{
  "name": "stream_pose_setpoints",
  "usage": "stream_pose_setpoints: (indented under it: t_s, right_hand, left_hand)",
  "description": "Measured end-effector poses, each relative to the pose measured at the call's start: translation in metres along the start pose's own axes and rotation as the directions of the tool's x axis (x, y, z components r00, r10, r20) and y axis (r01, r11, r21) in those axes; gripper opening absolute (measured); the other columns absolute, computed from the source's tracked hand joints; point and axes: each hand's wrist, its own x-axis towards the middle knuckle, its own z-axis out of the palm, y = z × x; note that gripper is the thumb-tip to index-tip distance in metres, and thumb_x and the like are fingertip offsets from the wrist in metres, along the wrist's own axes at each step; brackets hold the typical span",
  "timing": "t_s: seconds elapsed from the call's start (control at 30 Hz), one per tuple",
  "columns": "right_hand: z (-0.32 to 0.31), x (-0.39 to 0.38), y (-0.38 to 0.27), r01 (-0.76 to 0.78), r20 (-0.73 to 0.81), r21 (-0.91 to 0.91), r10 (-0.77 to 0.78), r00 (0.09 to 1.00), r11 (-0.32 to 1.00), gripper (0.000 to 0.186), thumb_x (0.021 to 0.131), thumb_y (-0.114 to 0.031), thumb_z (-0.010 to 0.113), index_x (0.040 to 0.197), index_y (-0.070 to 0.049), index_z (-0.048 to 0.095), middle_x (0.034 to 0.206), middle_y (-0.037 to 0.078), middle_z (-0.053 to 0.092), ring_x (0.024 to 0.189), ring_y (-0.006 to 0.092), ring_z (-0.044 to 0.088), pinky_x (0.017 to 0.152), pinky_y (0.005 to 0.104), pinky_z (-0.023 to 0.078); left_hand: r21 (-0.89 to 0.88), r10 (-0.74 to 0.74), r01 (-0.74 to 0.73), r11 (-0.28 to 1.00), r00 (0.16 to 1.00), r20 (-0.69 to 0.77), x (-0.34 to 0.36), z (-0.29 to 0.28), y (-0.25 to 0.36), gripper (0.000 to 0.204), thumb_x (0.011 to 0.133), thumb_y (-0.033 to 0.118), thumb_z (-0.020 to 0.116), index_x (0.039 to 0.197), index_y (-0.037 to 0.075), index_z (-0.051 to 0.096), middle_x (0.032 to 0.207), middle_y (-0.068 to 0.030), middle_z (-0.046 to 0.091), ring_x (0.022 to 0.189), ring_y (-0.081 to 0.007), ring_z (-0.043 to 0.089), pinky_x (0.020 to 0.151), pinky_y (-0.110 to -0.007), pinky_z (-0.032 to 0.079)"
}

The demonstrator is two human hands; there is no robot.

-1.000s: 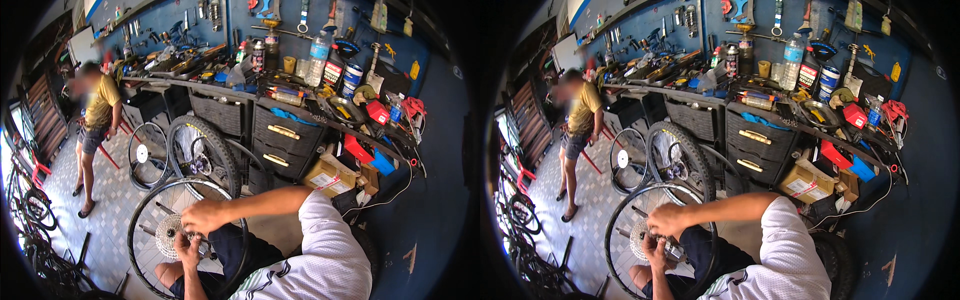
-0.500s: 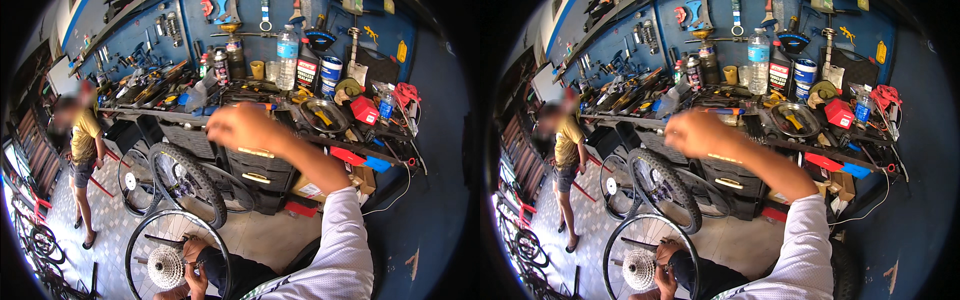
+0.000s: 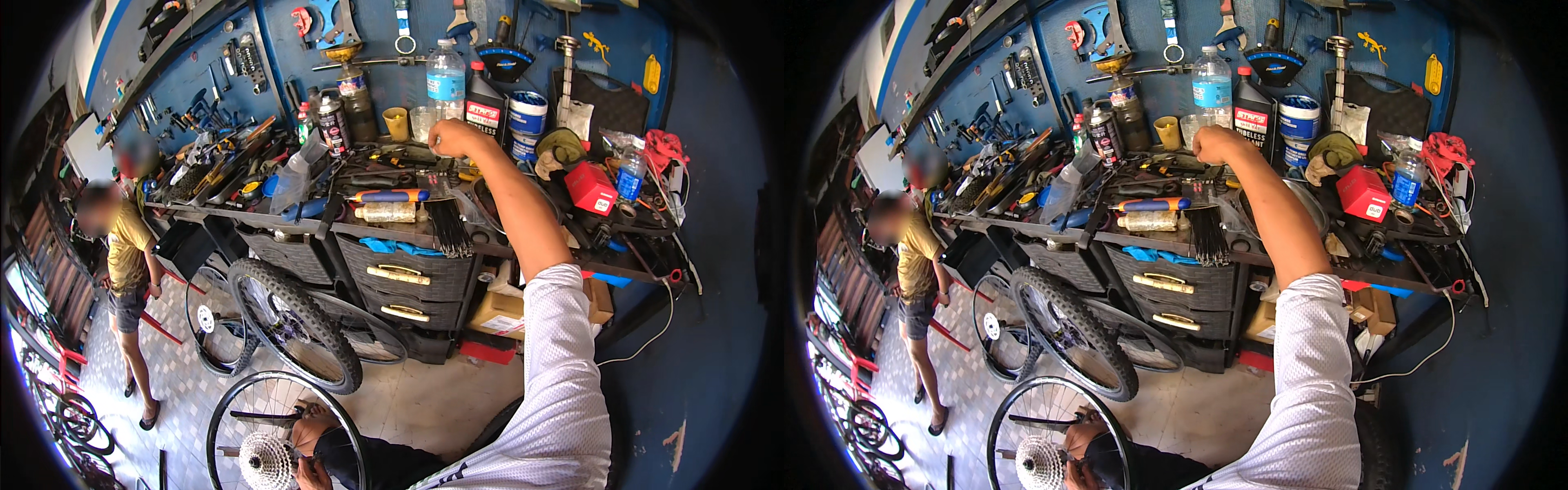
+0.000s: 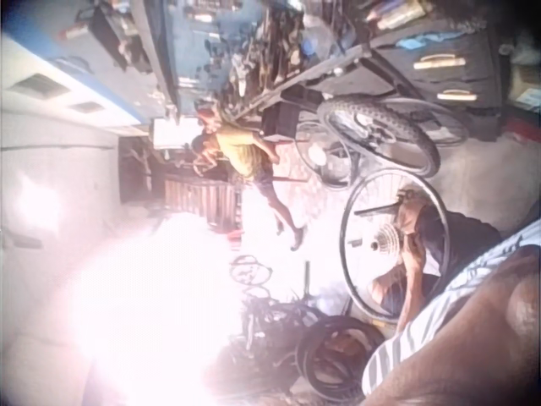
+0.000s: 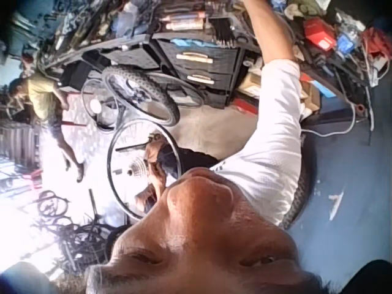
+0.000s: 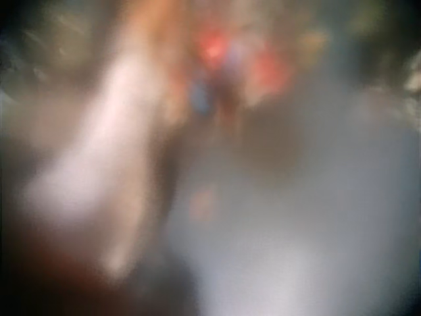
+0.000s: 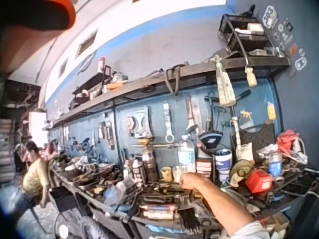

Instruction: The person works on a bicycle wheel mounted on a stand, adjusting the rim and spokes, then installs a cassette onto the hub. They wipe the cassette with a cloth and continue adjusting components by hand.

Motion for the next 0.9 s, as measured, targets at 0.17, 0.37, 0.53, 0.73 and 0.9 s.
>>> stream_pose_setpoints:
  t_s: [0.17, 0.37, 0.53, 0.73, 0.9]
  right_hand:
    - [0.009, 0.012, -0.005, -0.079, 0.052, -0.097, 0.085, 0.995, 0.992, 0.034, 0.081, -0.007, 0.065, 0.112, -0.017, 0.076, 0.115, 0.009, 0.074, 0.106, 0.0274, 0.07, 0.089, 0.039, 0.055]
    - [0.006, 0.024, 0.005, -0.058, 0.253, -0.101, 0.082, 0.964, 0.993, 0.028, 0.082, -0.009, 0.068, 0.109, -0.011, 0.076, 0.112, 0.009, 0.075, 0.104, 0.0261, 0.07, 0.086, 0.0384, 0.055]
    - [0.001, 0.008, -0.016, -0.116, 0.322, -0.046, 0.124, 0.938, 0.992, 0.021, 0.086, -0.018, 0.074, 0.103, -0.005, 0.073, 0.097, 0.01, 0.076, 0.081, 0.0185, 0.071, 0.06, 0.0343, 0.052]
    - [-0.005, -0.016, -0.03, -0.254, 0.379, -0.004, 0.237, 0.895, 0.967, 0.038, 0.088, -0.032, 0.072, 0.093, 0.006, 0.071, 0.08, 0.013, 0.075, 0.055, 0.0175, 0.064, 0.047, 0.0288, 0.048]
    - [-0.01, -0.029, -0.028, -0.234, 0.33, -0.008, 0.223, 0.917, 0.972, 0.031, 0.086, -0.024, 0.072, 0.092, 0.005, 0.065, 0.077, 0.013, 0.072, 0.06, 0.0191, 0.07, 0.045, 0.0311, 0.05]
  left_hand:
    - [-0.004, -0.021, 0.021, 1.0, 0.999, -0.034, 0.004, 0.003, -0.008, 0.022, 0.1, 0.019, 0.061, 0.109, -0.001, 0.062, 0.083, -0.0204, 0.069, 0.066, -0.0362, 0.065, 0.062, -0.043, 0.054]
    - [0.028, 0.089, -0.087, 0.996, 0.994, -0.07, 0.013, 0.003, -0.002, 0.016, 0.098, 0.016, 0.061, 0.103, 0.001, 0.064, 0.079, -0.0206, 0.067, 0.061, -0.0359, 0.063, 0.057, -0.042, 0.051]
    - [-0.003, 0.0, 0.0, 1.0, 0.998, -0.064, 0.013, -0.001, 0.006, 0.014, 0.097, 0.014, 0.061, 0.102, 0.001, 0.065, 0.077, -0.021, 0.066, 0.063, -0.039, 0.063, 0.059, -0.045, 0.051]
    - [-0.007, 0.048, -0.048, 0.999, 0.997, -0.068, 0.014, -0.003, 0.008, 0.016, 0.098, 0.013, 0.058, 0.102, -0.001, 0.064, 0.084, -0.0236, 0.066, 0.072, -0.0424, 0.064, 0.066, -0.047, 0.052]
    - [-0.016, 0.028, -0.029, 0.999, 0.999, -0.038, 0.013, 0.002, 0.001, 0.017, 0.098, 0.012, 0.057, 0.102, -0.002, 0.064, 0.085, -0.0244, 0.066, 0.072, -0.0434, 0.064, 0.066, -0.048, 0.051]
